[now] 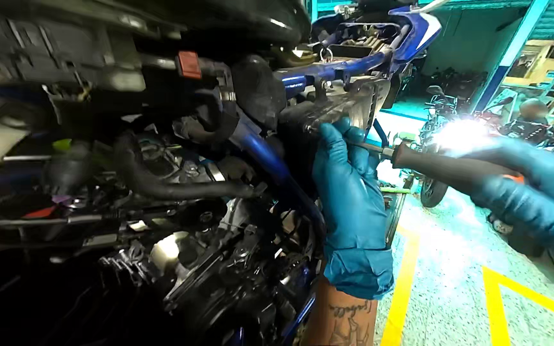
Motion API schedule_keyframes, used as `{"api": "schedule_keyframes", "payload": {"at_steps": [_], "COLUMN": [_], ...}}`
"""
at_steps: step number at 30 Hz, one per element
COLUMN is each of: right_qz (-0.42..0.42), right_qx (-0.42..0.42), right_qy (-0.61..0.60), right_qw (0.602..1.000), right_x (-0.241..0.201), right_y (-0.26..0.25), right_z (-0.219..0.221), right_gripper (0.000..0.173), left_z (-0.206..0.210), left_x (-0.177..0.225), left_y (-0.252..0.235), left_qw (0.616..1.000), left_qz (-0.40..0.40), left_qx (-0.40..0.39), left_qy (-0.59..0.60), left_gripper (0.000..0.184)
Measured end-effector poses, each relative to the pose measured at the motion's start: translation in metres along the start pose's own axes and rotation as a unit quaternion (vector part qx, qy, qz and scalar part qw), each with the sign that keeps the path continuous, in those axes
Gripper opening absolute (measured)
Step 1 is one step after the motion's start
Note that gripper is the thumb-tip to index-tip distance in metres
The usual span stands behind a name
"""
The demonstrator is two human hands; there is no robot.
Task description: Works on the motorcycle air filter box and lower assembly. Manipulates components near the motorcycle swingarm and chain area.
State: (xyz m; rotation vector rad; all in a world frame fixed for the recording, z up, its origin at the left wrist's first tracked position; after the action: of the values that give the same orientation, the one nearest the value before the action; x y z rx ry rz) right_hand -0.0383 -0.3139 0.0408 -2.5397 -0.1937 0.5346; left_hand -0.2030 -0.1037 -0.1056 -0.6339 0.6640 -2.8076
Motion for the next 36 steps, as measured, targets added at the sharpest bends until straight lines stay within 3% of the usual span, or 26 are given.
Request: {"api": "schedule_keyframes", "payload": {"at_steps": [2, 4, 6, 8, 10, 11, 12, 13, 14, 17, 21, 23, 27, 30, 36], "right_qz": [-0.187, -0.247, -0.193, -0.077, -0.039, -0.038, -0.028, -0.007, 0.015, 0.066, 0.166, 0.201, 0.16, 0.127, 0.124], "right_qx": [0.085, 0.139, 0.126, 0.082, 0.069, 0.073, 0.077, 0.082, 0.083, 0.06, -0.014, -0.046, -0.088, -0.081, -0.056], "right_qy": [0.195, 0.204, 0.123, 0.018, -0.08, -0.122, -0.166, -0.206, -0.229, -0.224, -0.137, -0.128, -0.129, -0.17, -0.28], "right_qw": [0.959, 0.937, 0.965, 0.994, 0.994, 0.989, 0.983, 0.975, 0.97, 0.971, 0.977, 0.97, 0.975, 0.974, 0.95], "right_x": [-0.009, -0.016, -0.023, -0.021, -0.014, -0.005, 0.009, 0.028, 0.05, 0.107, 0.139, 0.159, 0.196, 0.231, 0.27], "right_y": [-0.001, -0.006, -0.015, -0.016, -0.012, -0.004, 0.011, 0.034, 0.063, 0.152, 0.213, 0.23, 0.231, 0.221, 0.189], "right_z": [-0.003, 0.003, 0.008, 0.006, 0.005, 0.008, 0.015, 0.029, 0.049, 0.124, 0.166, 0.177, 0.175, 0.178, 0.185], "right_gripper": [0.054, 0.041, 0.028, 0.026, 0.027, 0.025, 0.025, 0.026, 0.03, 0.043, 0.041, 0.04, 0.031, 0.026, 0.029], "left_z": [-0.001, -0.009, -0.013, -0.003, 0.024, 0.046, 0.078, 0.09, 0.086, 0.046, 0.017, 0.004, 0.004, 0.008, 0.016], "left_x": [-0.007, -0.004, 0.009, 0.017, 0.021, 0.02, 0.015, 0.0, -0.022, -0.091, -0.123, -0.14, -0.172, -0.203, -0.229], "left_y": [0.0, 0.002, 0.0, 0.002, 0.023, 0.048, 0.081, 0.111, 0.14, 0.223, 0.298, 0.313, 0.316, 0.309, 0.287], "left_qw": [1.0, 0.999, 0.996, 0.991, 0.988, 0.993, 0.98, 0.947, 0.917, 0.875, 0.809, 0.793, 0.819, 0.85, 0.852], "left_qz": [0.003, 0.016, 0.042, 0.072, 0.073, 0.038, -0.038, -0.106, -0.184, -0.377, -0.458, -0.468, -0.433, -0.39, -0.312], "left_qx": [0.013, 0.016, -0.007, -0.06, -0.107, -0.069, 0.106, 0.215, 0.266, 0.25, 0.279, 0.3, 0.274, 0.259, 0.292], "left_qy": [0.002, -0.034, -0.082, -0.1, -0.082, -0.087, -0.165, -0.214, -0.233, -0.174, -0.242, -0.249, -0.256, -0.24, -0.303], "left_gripper": [0.037, 0.041, 0.043, 0.043, 0.045, 0.043, 0.04, 0.039, 0.036, 0.028, 0.033, 0.034, 0.036, 0.042, 0.044]}}
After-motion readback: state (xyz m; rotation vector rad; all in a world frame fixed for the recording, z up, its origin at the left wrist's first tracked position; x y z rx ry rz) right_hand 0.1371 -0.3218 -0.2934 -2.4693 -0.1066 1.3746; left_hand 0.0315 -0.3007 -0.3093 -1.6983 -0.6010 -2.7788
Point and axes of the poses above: each hand's wrist, its own y-axis away from the middle knuckle, its own z-axis out of the palm, x = y × z, the point moved 5 cm from there along -y, towards the middle knuckle, and after that the axes turned 7 degrees about x, right-handed, at the moved point
